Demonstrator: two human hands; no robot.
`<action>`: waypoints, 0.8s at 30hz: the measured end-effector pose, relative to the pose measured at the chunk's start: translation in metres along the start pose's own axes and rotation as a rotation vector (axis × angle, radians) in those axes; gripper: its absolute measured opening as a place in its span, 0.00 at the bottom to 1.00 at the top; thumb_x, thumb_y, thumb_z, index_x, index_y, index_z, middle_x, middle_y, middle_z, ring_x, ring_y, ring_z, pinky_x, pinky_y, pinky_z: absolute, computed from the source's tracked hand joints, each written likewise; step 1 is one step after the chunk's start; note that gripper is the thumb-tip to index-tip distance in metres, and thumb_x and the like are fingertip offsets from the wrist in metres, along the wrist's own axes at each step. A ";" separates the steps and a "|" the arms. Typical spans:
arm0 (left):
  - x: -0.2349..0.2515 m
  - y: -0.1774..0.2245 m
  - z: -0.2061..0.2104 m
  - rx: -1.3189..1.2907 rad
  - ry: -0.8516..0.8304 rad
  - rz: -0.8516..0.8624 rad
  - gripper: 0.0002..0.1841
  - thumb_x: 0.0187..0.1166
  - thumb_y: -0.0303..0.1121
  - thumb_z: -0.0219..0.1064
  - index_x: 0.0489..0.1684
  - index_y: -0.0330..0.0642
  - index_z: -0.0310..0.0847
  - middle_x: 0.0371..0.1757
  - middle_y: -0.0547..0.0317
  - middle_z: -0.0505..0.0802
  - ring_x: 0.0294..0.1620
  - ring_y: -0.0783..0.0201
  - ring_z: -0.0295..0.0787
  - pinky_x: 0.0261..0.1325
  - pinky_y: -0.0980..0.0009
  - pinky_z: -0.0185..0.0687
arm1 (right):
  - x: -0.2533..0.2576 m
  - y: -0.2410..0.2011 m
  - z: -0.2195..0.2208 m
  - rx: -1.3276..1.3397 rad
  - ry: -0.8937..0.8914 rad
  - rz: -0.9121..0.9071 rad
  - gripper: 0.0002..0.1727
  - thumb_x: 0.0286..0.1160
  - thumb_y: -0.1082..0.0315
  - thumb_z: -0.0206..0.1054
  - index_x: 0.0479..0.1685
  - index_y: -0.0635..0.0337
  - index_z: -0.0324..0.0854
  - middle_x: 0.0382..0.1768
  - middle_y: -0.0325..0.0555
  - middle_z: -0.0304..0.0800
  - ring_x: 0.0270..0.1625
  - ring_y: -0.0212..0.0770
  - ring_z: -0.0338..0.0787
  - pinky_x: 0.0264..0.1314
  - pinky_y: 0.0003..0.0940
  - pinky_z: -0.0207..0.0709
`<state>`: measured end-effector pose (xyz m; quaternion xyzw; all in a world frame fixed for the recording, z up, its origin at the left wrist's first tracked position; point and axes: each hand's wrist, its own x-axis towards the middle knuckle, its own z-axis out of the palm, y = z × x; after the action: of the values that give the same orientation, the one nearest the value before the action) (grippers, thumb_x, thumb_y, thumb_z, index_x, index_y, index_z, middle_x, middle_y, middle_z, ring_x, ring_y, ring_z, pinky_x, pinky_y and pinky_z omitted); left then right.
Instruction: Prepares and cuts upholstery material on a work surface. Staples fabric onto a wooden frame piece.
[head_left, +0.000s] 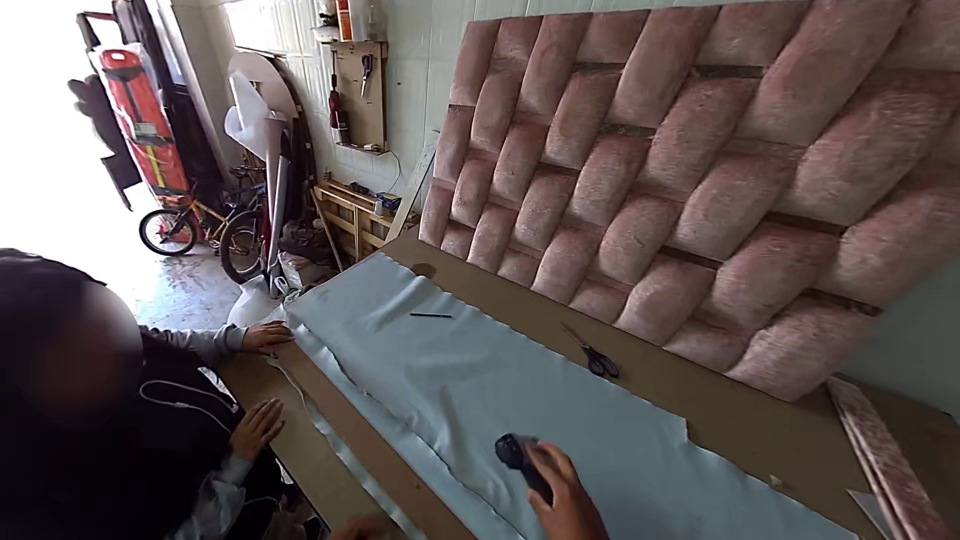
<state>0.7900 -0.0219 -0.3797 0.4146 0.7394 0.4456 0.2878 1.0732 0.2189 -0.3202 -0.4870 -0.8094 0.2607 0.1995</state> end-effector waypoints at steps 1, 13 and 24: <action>0.013 -0.006 -0.019 0.039 0.017 -0.007 0.13 0.82 0.34 0.66 0.56 0.39 0.91 0.54 0.49 0.96 0.54 0.58 0.94 0.63 0.54 0.90 | 0.019 0.010 0.007 -0.115 0.039 -0.006 0.36 0.64 0.71 0.77 0.80 0.47 0.80 0.83 0.57 0.71 0.74 0.59 0.83 0.66 0.59 0.85; 0.179 -0.047 -0.180 0.327 0.361 -0.185 0.13 0.78 0.41 0.69 0.54 0.50 0.93 0.57 0.58 0.95 0.61 0.60 0.91 0.71 0.51 0.84 | 0.068 -0.099 0.160 0.069 -0.190 -0.319 0.11 0.75 0.64 0.70 0.50 0.49 0.96 0.66 0.44 0.90 0.75 0.45 0.83 0.81 0.46 0.74; 0.416 -0.118 -0.300 0.383 0.494 -0.494 0.18 0.85 0.34 0.59 0.67 0.46 0.87 0.71 0.44 0.88 0.75 0.45 0.83 0.79 0.42 0.73 | 0.197 -0.263 0.346 -0.210 -0.399 -0.315 0.36 0.64 0.40 0.74 0.80 0.24 0.77 0.82 0.46 0.74 0.82 0.56 0.72 0.70 0.61 0.76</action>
<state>0.3051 0.1825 -0.3779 0.1509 0.9334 0.3036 0.1173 0.6060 0.2140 -0.4157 -0.3120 -0.9211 0.2319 0.0225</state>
